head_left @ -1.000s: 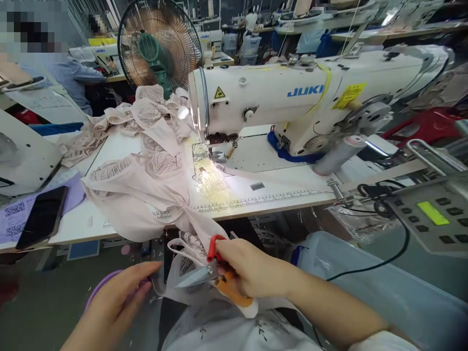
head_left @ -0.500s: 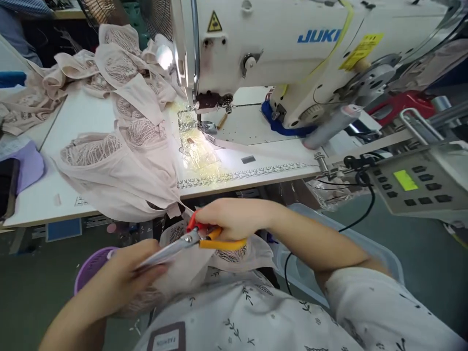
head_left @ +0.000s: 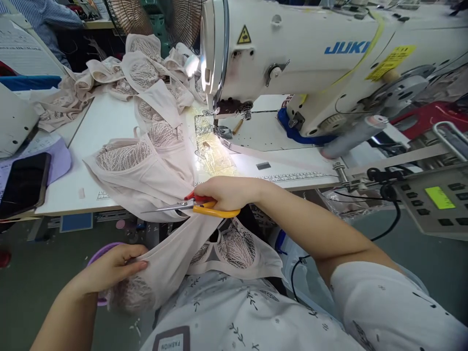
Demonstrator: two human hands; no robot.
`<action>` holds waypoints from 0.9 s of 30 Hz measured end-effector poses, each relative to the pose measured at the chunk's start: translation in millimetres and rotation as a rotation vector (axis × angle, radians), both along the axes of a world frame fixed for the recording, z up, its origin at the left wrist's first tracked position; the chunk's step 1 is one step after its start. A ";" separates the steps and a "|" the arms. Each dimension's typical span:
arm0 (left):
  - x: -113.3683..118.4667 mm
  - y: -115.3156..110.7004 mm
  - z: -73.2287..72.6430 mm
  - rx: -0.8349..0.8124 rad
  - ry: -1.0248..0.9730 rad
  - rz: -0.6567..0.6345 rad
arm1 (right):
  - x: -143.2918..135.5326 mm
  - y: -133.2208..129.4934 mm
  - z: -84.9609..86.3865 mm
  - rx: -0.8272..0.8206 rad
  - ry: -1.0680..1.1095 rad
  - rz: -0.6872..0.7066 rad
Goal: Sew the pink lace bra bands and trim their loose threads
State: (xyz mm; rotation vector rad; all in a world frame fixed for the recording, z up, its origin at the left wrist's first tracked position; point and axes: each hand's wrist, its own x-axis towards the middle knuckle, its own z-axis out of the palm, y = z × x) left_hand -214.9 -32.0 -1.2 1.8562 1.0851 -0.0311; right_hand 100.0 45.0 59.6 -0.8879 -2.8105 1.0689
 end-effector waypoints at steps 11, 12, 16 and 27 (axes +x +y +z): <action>93.0 -17.7 -10.6 0.959 -0.285 0.191 | -35.2 -7.3 12.3 -0.054 -0.065 0.164; 96.6 -16.5 -10.3 0.981 -0.272 0.194 | -36.5 -7.2 12.6 -0.047 -0.077 0.169; 98.9 -12.3 -6.4 0.897 -0.206 0.272 | -38.9 -6.1 10.5 -0.031 -0.070 0.199; 80.9 -12.7 -6.0 -0.016 -0.569 0.589 | -37.6 -1.1 4.2 -0.013 0.005 0.183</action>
